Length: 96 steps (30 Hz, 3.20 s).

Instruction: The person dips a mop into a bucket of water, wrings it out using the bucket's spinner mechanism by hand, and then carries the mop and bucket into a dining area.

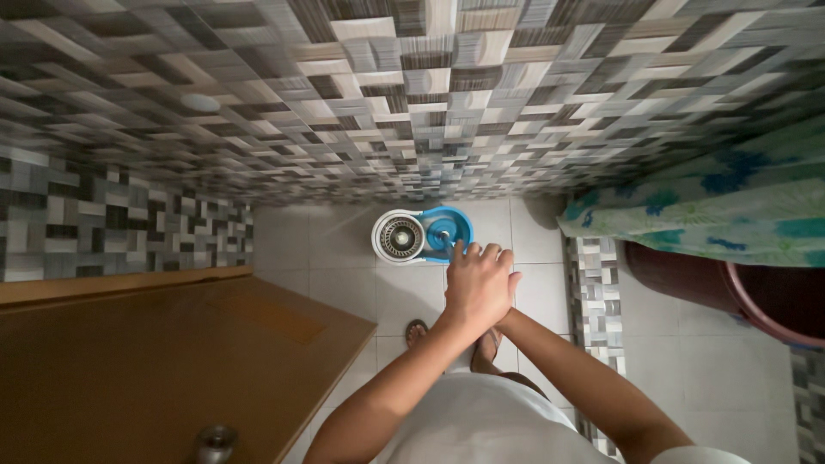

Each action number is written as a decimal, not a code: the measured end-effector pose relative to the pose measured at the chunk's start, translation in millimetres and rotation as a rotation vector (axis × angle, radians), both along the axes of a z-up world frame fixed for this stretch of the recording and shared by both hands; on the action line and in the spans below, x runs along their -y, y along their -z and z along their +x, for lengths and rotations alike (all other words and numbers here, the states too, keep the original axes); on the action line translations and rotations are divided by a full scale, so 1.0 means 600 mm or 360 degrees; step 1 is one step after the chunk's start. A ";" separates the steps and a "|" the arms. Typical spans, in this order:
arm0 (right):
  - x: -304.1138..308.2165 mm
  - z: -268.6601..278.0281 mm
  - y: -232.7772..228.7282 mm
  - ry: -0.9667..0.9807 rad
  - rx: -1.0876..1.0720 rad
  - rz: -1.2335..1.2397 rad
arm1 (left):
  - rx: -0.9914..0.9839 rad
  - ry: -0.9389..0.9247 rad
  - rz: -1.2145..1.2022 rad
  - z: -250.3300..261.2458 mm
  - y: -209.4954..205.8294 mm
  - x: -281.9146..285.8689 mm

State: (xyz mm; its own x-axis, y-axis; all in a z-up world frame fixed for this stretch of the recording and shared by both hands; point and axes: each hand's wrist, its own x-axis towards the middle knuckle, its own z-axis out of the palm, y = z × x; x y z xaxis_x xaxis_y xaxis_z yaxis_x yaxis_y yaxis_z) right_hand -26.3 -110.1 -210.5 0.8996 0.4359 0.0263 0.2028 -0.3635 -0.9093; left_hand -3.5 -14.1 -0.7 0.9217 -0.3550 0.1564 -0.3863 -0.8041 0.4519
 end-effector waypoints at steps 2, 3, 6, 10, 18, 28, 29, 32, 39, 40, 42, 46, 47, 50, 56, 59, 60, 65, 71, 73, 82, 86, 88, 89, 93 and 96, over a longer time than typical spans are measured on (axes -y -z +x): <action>-0.007 0.004 0.032 0.0090 0.0082 -0.0285 | -0.0007 -0.0009 0.0007 0.002 0.013 -0.002; -0.011 0.008 0.041 0.0134 0.0124 -0.0427 | 0.0004 -0.0024 0.0008 0.003 0.019 -0.003; -0.021 0.011 0.066 0.0282 -0.0458 0.0696 | -0.0005 -0.0053 0.0023 0.005 0.041 -0.003; -0.014 0.006 0.088 0.0285 -0.0461 0.0846 | -0.0105 -0.0081 0.0080 0.007 0.081 -0.002; -0.009 0.033 0.109 0.0211 -0.0272 0.0552 | -0.0092 -0.0155 0.0139 0.004 0.181 0.010; 0.022 0.085 -0.028 -0.0026 0.0298 -0.0110 | 0.0169 -0.0046 0.0033 0.065 0.011 -0.007; 0.023 0.090 -0.094 0.0005 0.0126 0.0262 | 0.0276 -0.0029 -0.0101 0.071 -0.051 -0.004; 0.028 0.079 -0.258 0.0076 -0.0382 0.1017 | 0.0425 0.0043 -0.0349 0.043 -0.199 -0.003; -0.008 0.079 -0.278 0.0048 -0.0281 0.0735 | 0.0179 -0.0093 0.0022 0.059 -0.227 0.007; -0.009 0.068 -0.260 0.0052 -0.0273 0.0656 | 0.0129 -0.0068 0.0028 0.053 -0.214 0.003; -0.009 0.061 -0.227 0.0061 -0.0234 0.0501 | 0.0110 -0.0046 0.0054 0.042 -0.194 0.001; -0.004 0.049 -0.178 0.0085 -0.0194 0.0269 | 0.0144 -0.0024 0.0060 0.026 -0.162 0.004; -0.002 0.045 -0.168 0.0088 -0.0185 0.0213 | 0.0134 -0.0010 0.0047 0.025 -0.155 0.004; -0.005 0.032 -0.142 0.0081 -0.0171 0.0080 | 0.0088 0.0014 0.0051 0.017 -0.133 0.002; -0.009 0.024 -0.093 0.0063 -0.0153 -0.0117 | 0.0044 0.0050 0.0035 0.008 -0.093 -0.009; -0.012 0.023 -0.068 0.0049 -0.0145 -0.0188 | -0.0001 0.0056 0.0026 0.010 -0.071 -0.009; -0.013 0.023 -0.060 0.0050 -0.0146 -0.0214 | 0.0013 0.0048 0.0028 0.011 -0.064 -0.009; -0.017 0.013 -0.021 0.0027 -0.0134 -0.0334 | -0.0027 0.0027 0.0032 0.009 -0.030 -0.012; -0.044 0.018 -0.058 0.0069 0.0140 -0.0622 | -0.0083 0.0029 0.0072 0.008 0.018 -0.012; -0.062 0.031 -0.114 0.0082 0.0208 -0.1046 | -0.0123 0.0010 0.0112 0.008 0.034 -0.009; -0.095 0.054 -0.152 0.0115 0.0277 -0.1876 | -0.0264 -0.0031 0.0245 0.011 0.117 0.002; -0.077 0.044 -0.013 0.0135 0.0395 -0.1742 | -0.0191 -0.0111 0.0272 0.011 0.176 0.007; -0.076 0.042 0.046 0.0082 0.0317 -0.1718 | -0.0258 -0.0121 0.0257 0.010 0.209 0.008; -0.073 0.039 0.064 0.0040 0.0284 -0.1676 | -0.0293 -0.0126 0.0249 0.007 0.223 0.008; -0.031 0.046 0.097 -0.0135 0.0299 -0.0958 | -0.0314 -0.0132 0.0101 0.011 0.230 -0.005; -0.013 0.070 0.057 -0.0114 0.0252 -0.0441 | -0.0239 -0.0157 0.0071 0.047 0.137 -0.006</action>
State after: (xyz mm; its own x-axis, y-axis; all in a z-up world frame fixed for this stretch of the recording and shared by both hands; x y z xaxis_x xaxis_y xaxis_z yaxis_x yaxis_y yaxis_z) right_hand 16.0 -102.3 -245.0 0.8606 0.5081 0.0351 0.3679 -0.5724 -0.7328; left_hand 24.8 -10.3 -82.9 0.9643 -0.2650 0.0005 -0.2352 -0.8553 0.4616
